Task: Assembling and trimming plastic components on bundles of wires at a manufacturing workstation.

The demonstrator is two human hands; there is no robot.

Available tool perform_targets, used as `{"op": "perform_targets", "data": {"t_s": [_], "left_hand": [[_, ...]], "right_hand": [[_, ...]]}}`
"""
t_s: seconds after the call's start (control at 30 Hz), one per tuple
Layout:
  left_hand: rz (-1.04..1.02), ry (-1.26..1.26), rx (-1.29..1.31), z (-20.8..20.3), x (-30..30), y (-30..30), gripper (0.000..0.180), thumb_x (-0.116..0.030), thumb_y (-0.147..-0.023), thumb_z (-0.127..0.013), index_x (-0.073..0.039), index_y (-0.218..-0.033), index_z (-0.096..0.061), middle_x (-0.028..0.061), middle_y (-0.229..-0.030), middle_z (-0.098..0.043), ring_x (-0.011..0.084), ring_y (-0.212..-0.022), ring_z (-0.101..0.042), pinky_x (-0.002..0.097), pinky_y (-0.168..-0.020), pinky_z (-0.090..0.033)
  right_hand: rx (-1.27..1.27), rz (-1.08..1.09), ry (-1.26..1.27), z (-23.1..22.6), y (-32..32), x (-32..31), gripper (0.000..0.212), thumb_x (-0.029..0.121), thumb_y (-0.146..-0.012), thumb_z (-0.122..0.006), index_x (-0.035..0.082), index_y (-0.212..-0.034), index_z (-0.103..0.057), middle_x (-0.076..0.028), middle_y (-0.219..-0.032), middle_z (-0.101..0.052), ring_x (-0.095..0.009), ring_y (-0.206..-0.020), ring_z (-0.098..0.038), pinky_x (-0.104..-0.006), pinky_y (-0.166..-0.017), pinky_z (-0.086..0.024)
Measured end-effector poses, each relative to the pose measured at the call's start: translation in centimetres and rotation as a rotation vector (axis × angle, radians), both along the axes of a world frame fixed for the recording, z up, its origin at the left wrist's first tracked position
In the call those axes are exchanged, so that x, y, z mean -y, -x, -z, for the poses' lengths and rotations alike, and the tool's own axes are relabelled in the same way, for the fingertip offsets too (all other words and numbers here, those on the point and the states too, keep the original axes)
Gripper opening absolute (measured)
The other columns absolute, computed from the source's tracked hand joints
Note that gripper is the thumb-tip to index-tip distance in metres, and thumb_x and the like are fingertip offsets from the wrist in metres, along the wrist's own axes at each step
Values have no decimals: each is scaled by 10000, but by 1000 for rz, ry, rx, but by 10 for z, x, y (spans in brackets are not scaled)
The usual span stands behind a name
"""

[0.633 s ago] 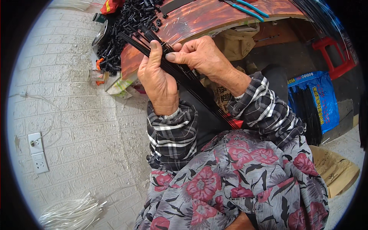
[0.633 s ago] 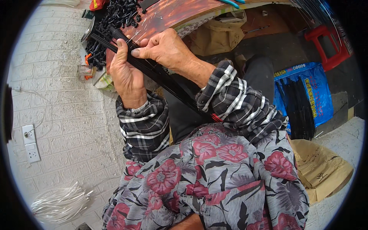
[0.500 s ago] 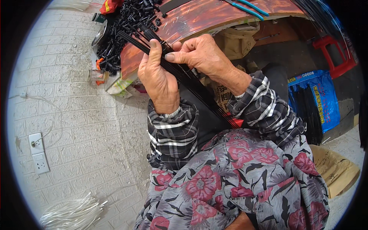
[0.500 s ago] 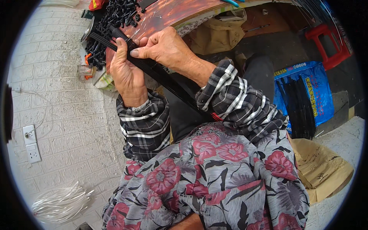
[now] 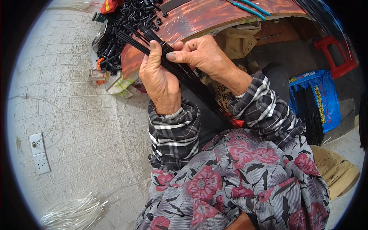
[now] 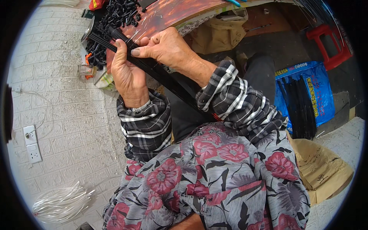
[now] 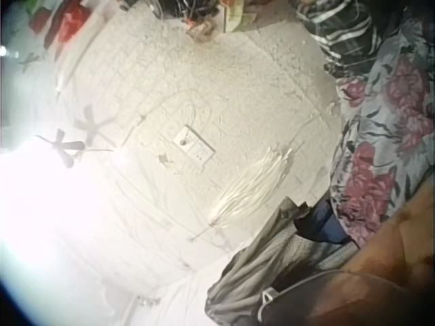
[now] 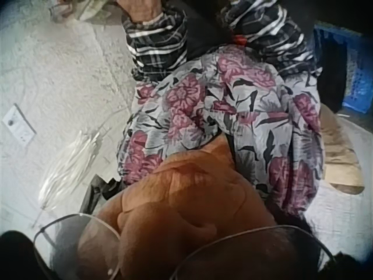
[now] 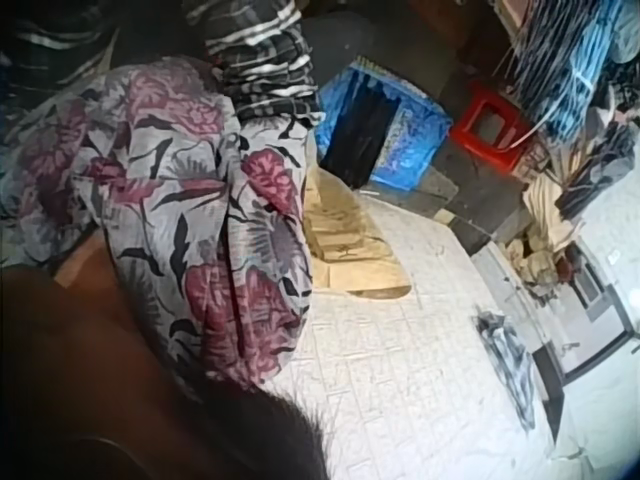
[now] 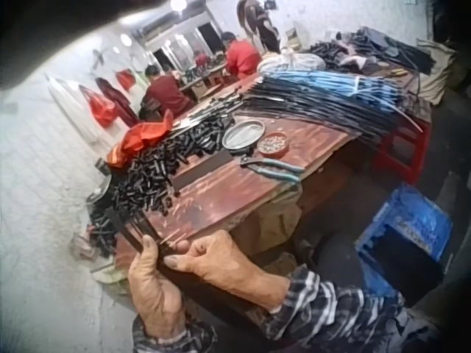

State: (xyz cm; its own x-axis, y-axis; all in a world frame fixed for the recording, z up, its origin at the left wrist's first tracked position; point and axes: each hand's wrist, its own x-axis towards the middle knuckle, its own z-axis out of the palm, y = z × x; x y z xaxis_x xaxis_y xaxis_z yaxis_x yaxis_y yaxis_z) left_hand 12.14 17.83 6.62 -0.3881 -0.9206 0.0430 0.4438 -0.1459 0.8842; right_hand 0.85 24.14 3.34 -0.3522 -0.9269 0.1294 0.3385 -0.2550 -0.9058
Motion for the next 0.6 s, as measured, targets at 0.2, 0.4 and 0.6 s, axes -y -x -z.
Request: {"op": "perform_targets", "data": {"t_s": [0.2, 0.4, 0.6], "left_hand": [[-22, 74, -3, -15, -8, 5, 228, -198, -965, -610, 11, -1057, -597, 135, -953, -657, 265, -841, -662, 365, -804, -553], [17, 133, -36, -33, -15, 32, 268, -215, -958, -626, 42, -1030, -597, 122, -936, -642, 256, -900, -643, 354, -835, -536], [6, 57, -68, -23, -5, 32, 322, -281, -971, -605, 37, -1018, -604, 118, -860, -627, 226, -830, -644, 328, -777, -528]], "right_hand": [[33, -47, -39, -6, 2, 2, 396, 304, -768, -837, 79, -560, -585, 25, -556, -544, -31, -479, -472, -190, -426, -333], [-67, 68, -5, -25, 20, -3, 375, 300, -772, -834, 67, -588, -605, 29, -566, -549, -31, -482, -475, -184, -435, -345], [-71, 124, 103, -23, 17, 0, 336, 248, -788, -823, 44, -607, -628, 19, -621, -590, -25, -539, -486, -185, -477, -370]]}}
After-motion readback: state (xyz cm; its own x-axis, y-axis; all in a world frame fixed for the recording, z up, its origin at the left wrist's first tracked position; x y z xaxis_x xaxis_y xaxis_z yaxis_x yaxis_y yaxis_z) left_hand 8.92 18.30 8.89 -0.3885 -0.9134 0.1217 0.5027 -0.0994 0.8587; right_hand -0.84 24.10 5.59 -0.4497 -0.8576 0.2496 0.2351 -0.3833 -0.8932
